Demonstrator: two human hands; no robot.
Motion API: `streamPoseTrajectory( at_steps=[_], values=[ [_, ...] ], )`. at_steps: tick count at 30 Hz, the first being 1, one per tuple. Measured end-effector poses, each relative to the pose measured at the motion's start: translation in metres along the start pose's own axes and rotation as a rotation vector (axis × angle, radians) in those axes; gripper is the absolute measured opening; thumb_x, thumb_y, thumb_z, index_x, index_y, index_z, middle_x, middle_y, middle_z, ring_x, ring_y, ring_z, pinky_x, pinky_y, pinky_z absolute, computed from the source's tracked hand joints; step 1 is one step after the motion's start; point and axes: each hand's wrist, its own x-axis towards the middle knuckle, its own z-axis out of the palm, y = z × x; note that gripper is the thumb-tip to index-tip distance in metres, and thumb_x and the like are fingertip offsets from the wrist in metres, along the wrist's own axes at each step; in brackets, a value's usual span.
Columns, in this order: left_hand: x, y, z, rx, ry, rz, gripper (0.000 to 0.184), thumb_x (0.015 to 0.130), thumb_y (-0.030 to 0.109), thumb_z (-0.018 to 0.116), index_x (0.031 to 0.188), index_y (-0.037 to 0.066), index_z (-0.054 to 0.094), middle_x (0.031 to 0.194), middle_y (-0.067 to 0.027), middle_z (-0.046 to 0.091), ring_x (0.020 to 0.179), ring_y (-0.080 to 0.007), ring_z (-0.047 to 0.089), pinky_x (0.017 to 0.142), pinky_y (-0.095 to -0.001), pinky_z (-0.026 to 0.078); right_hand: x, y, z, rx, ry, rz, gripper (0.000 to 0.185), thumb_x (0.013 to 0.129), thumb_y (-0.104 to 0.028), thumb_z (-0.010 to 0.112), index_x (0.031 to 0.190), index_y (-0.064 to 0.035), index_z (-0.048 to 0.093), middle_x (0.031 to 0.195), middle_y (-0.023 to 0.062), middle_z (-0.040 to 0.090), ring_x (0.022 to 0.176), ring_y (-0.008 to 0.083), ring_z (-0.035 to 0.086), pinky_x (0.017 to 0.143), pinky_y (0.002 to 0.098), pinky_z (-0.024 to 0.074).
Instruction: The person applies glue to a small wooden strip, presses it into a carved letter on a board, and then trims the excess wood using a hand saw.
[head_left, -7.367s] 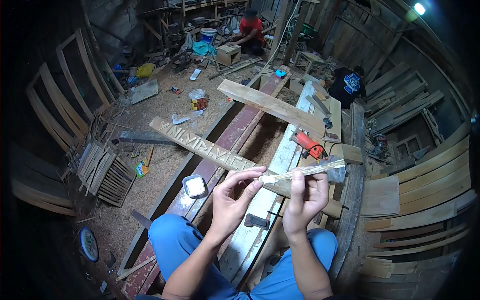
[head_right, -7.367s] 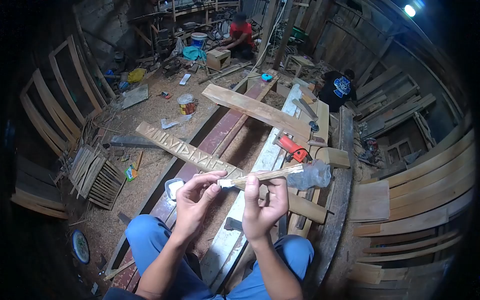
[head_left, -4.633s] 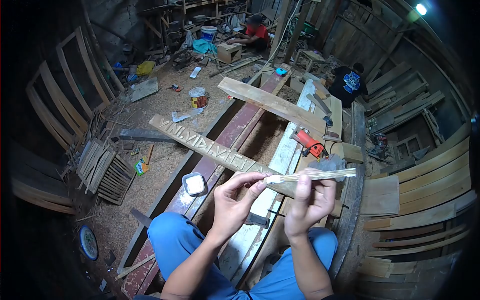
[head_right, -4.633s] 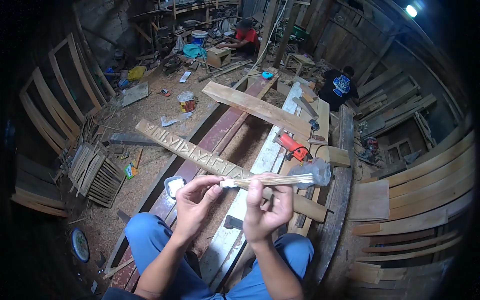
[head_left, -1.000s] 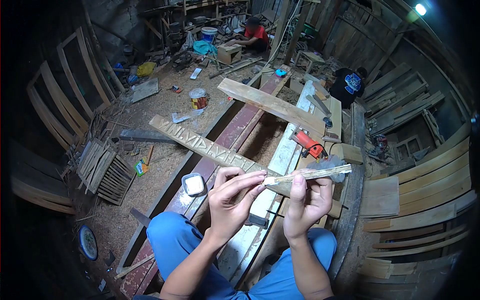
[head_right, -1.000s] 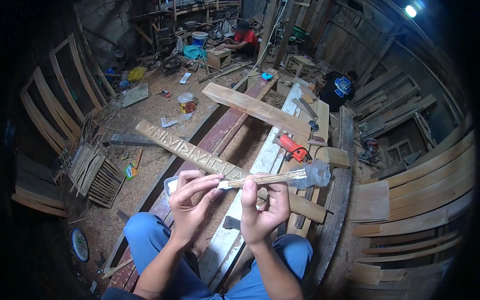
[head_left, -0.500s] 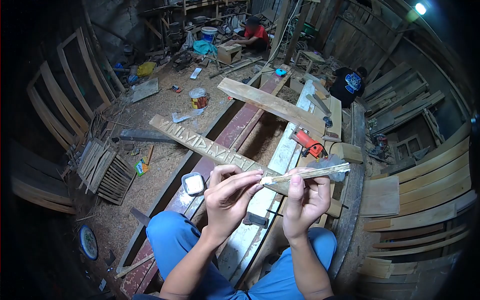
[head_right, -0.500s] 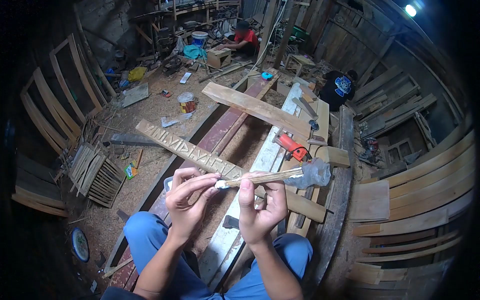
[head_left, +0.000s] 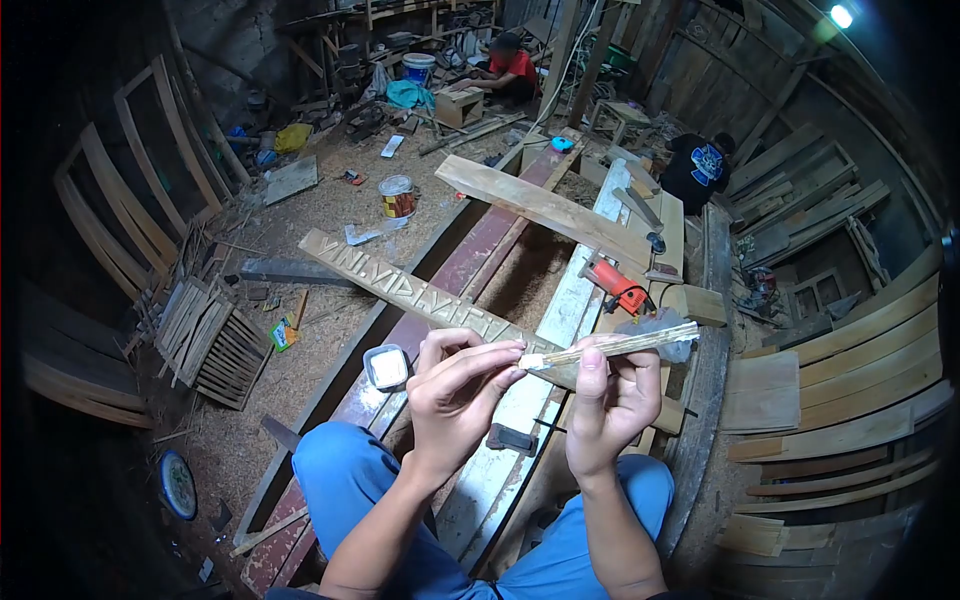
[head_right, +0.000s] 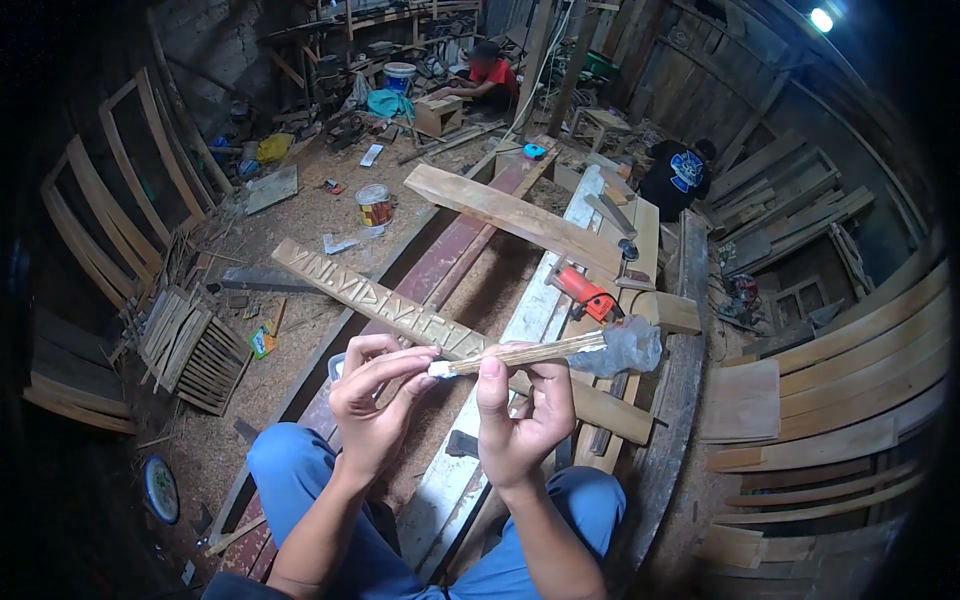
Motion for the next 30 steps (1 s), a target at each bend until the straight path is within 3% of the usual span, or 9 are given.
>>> streamPoseTrajectory(
  at_steps=[30],
  values=[
    [0.0007, 0.0001, 0.0003, -0.023, 0.008, 0.018, 0.027, 0.073, -0.002, 0.084, 0.098, 0.006, 0.079, 0.093, -0.0039, 0.077, 0.090, -0.0208, 0.060, 0.080, -0.0317, 0.050, -0.0018, -0.0032, -0.0011, -0.013, 0.020, 0.032, 0.024, 0.095, -0.007, 0.069, 0.113, 0.0046, 0.058, 0.101, 0.0116, 0.069, 0.094, 0.0157, 0.065, 0.087, 0.0292, 0.0515]
  ],
)
